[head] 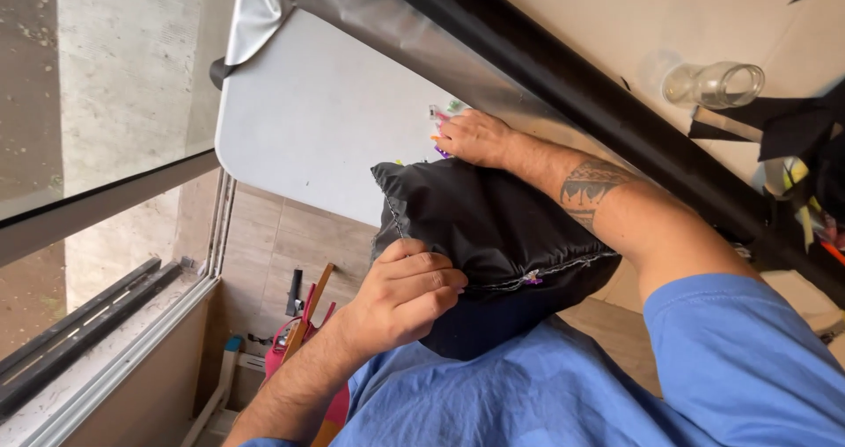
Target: Assembling a fabric bag by pinning seams with clips and turning it inside out to inspect the lining.
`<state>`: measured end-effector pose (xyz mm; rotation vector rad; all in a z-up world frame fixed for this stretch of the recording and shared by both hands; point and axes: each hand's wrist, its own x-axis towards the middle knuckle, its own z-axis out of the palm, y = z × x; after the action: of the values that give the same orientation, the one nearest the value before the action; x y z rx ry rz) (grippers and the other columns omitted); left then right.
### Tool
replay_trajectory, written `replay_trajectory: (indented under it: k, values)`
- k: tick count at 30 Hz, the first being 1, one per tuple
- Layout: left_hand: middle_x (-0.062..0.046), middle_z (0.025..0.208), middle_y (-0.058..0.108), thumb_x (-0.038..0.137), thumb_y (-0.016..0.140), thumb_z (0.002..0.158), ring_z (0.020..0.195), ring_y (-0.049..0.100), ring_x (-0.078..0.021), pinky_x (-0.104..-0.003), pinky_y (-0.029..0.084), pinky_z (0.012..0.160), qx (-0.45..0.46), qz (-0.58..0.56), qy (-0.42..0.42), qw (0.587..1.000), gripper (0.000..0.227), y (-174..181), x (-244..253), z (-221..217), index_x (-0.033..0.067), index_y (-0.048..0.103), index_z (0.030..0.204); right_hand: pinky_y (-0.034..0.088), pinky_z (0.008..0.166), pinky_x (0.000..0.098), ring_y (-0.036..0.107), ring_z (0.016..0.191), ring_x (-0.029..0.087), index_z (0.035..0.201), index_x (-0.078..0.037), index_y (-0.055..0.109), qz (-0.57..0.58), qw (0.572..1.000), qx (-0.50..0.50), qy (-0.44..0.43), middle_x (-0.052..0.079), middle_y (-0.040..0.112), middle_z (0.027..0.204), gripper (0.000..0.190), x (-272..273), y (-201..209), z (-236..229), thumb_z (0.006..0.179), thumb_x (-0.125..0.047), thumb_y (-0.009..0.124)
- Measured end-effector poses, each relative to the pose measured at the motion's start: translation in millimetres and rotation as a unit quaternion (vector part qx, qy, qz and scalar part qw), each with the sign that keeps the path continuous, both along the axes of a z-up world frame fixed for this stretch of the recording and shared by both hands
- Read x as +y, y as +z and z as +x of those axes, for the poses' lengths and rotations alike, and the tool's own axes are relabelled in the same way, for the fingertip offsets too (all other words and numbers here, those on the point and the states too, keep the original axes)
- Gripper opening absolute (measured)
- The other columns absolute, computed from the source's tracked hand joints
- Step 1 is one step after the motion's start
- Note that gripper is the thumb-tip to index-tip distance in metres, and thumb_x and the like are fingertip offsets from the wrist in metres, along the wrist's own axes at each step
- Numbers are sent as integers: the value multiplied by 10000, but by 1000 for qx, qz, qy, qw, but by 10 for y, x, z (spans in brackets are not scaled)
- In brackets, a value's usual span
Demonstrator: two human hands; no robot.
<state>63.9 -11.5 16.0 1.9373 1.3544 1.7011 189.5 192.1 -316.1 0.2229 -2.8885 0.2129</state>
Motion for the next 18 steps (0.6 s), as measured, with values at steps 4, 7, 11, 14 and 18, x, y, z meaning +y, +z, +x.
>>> replay_trajectory:
  k: [4, 7, 11, 14, 18]
  values:
    - [-81, 722, 652, 86, 468, 1102, 605, 635, -252, -364, 478, 678, 5, -5, -2, 1000, 374, 4, 31, -28, 69, 627, 764, 466, 629, 369, 589, 673, 211, 848, -206, 574, 6, 1000, 15, -7, 15, 511, 784, 83, -68, -51, -11, 916, -206, 621]
    - [-88, 739, 679, 41, 556, 1061, 613, 638, -259, -366, 481, 678, 4, -13, 3, 1000, 304, 5, 62, -34, 66, 619, 765, 465, 608, 396, 593, 677, 250, 876, -173, 590, 0, 999, 39, -7, 49, 509, 786, 62, -39, -58, 20, 925, -193, 622]
    - [-97, 724, 700, 45, 549, 1055, 584, 640, -251, -353, 470, 654, 10, 17, 25, 999, 318, -15, 136, -19, 75, 611, 744, 533, 683, 376, 613, 819, 259, 859, -147, 659, -35, 993, -98, -63, 51, 521, 886, 218, 103, 137, 93, 762, -318, 753]
    - [-94, 735, 709, 81, 509, 1074, 588, 652, -250, -355, 468, 647, 12, 26, 20, 999, 360, -40, 157, -2, 86, 617, 731, 548, 697, 360, 630, 821, 264, 850, -135, 664, -122, 974, -143, -127, 43, 537, 884, 175, 294, 540, 201, 839, -304, 709]
    - [-99, 743, 711, 129, 440, 1102, 598, 655, -257, -364, 482, 650, 22, 55, 23, 998, 433, -99, 209, 32, 83, 636, 719, 545, 738, 328, 684, 843, 221, 965, -140, 747, -364, 906, -72, -206, 12, 662, 849, 131, 558, 2038, 351, 1006, -263, 762]
